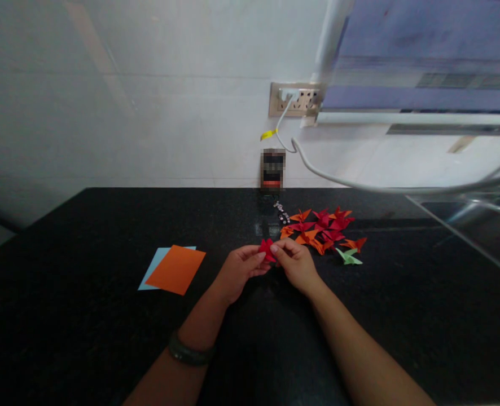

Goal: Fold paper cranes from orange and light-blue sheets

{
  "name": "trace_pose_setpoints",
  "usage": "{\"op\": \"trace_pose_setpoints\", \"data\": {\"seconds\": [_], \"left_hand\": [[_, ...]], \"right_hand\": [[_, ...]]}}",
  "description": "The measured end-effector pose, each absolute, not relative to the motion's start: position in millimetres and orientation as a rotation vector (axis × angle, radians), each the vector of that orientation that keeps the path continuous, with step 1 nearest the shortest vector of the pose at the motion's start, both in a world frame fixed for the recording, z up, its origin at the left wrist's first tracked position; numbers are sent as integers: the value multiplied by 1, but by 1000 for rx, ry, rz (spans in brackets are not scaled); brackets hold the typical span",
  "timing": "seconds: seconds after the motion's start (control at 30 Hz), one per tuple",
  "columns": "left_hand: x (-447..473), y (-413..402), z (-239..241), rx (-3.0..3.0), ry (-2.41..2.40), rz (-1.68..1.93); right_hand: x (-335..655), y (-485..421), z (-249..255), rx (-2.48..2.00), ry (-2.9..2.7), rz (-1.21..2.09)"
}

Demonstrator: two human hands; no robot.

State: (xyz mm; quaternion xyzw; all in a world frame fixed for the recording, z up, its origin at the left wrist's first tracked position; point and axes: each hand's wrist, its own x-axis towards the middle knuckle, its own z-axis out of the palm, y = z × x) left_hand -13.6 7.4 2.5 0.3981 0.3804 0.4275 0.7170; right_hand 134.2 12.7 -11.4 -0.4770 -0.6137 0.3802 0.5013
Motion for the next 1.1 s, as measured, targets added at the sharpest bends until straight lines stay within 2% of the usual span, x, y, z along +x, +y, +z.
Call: {"op": "trace_pose_setpoints", "data": {"seconds": [0.47, 1.1], "left_hand": [[-7, 8, 0, 1027, 991, 1099], [-14, 7, -4, 1015, 888, 925]], "right_hand": [[126, 6, -12, -1150, -1600, 787], [130, 8, -6, -1100, -1430, 1226]]}}
